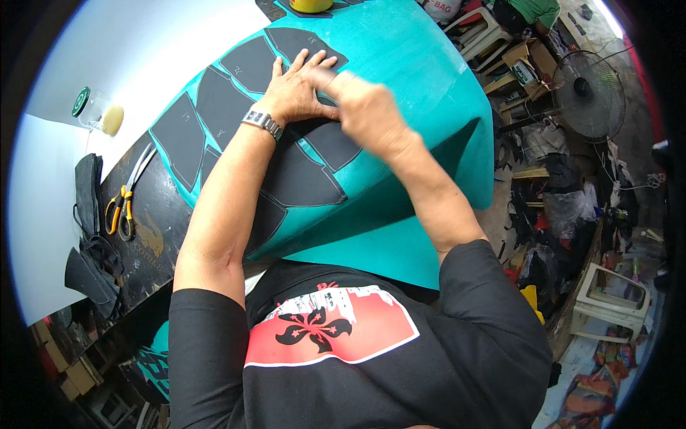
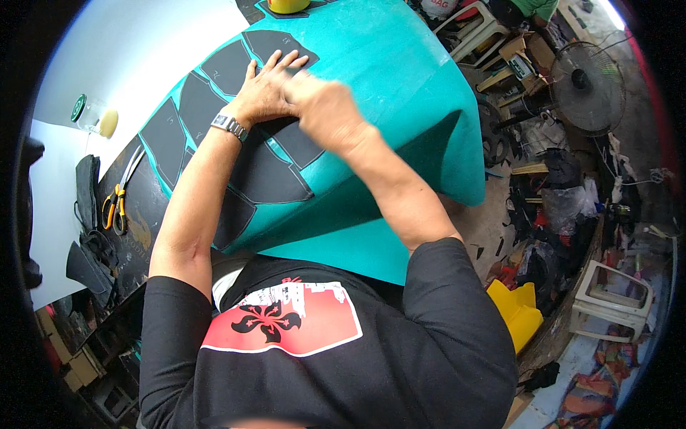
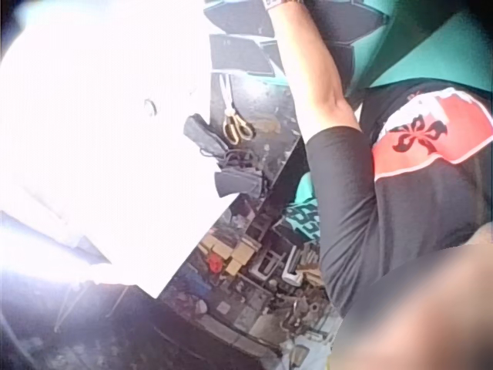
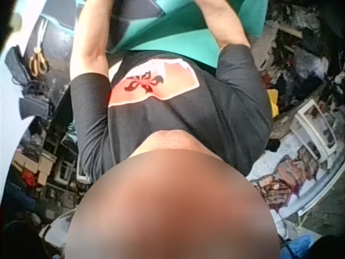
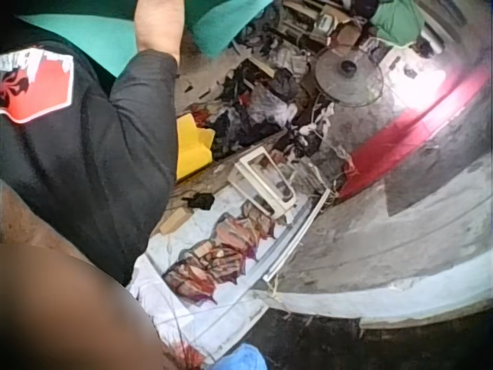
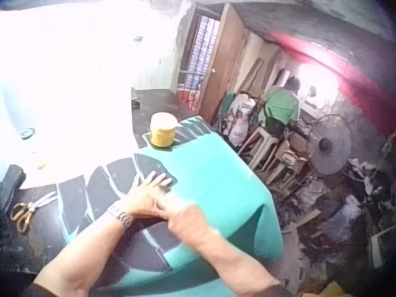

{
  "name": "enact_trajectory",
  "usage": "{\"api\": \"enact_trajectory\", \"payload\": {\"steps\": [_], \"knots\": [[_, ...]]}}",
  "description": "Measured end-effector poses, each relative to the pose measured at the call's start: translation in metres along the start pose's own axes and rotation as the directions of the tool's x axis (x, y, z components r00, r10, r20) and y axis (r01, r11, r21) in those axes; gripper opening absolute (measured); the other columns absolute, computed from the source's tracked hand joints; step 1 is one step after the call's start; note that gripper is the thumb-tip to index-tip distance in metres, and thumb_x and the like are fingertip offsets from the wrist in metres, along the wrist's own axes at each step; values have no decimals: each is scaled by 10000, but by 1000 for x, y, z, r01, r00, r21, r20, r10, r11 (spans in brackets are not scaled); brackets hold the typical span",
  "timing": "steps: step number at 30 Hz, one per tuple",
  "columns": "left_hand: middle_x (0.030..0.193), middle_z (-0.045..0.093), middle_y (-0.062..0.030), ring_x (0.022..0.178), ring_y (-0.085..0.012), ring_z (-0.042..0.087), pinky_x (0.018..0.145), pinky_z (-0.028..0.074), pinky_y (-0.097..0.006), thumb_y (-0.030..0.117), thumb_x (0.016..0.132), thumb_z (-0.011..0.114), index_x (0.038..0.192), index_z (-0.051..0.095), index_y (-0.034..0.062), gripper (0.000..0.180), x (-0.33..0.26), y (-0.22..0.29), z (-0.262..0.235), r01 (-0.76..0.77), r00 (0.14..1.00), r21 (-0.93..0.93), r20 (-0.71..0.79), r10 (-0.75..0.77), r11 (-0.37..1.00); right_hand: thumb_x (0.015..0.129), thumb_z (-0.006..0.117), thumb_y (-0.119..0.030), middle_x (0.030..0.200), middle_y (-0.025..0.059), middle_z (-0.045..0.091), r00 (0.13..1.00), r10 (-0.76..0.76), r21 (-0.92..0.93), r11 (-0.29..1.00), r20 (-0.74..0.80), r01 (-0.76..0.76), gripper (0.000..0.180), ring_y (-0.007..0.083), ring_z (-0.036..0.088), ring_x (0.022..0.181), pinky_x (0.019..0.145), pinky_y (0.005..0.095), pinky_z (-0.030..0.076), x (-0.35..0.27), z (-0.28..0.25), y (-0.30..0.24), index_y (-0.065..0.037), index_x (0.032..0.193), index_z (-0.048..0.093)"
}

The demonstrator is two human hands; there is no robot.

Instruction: The person arranges multiple black fabric pieces on a green work surface. They pick up pieces from a nearby pile, place them in a row, and adjust their positions to align them neatly.

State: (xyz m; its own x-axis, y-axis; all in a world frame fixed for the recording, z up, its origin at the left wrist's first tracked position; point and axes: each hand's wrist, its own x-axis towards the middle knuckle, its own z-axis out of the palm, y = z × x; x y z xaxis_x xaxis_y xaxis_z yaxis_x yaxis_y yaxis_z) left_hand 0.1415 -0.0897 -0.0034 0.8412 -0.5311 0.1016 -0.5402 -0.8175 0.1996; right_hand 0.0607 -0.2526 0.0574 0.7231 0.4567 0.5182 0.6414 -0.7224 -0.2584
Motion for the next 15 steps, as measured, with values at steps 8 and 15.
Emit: {"api": "enact_trajectory", "payload": {"steps": [8, 15], "knots": [[1591, 331, -112, 1495, -324, 235, 1179, 96, -653, 879, 504, 705, 1510, 398, 209, 1247, -8, 5, 0, -30, 989, -48, -146, 23, 998, 814, 596, 119, 1159, 132, 694, 969, 170, 328, 939, -180, -103, 606, 199, 663, 718, 693, 315, 559, -20, -38, 1, -75, 1386, 544], [1610, 278, -127, 1513, -297, 179, 1203, 84, -606, 950, 518, 613, 1518, 368, 84, 1346, -12, 11, -4, 17, 997, 12, -72, -16, 1000, 810, 666, 129, 784, -11, 628, 826, 506, 681, 697, -249, -222, 706, 10, 528, 676, 597, 170, 454, -17, -28, 33, -136, 1447, 512]]}}
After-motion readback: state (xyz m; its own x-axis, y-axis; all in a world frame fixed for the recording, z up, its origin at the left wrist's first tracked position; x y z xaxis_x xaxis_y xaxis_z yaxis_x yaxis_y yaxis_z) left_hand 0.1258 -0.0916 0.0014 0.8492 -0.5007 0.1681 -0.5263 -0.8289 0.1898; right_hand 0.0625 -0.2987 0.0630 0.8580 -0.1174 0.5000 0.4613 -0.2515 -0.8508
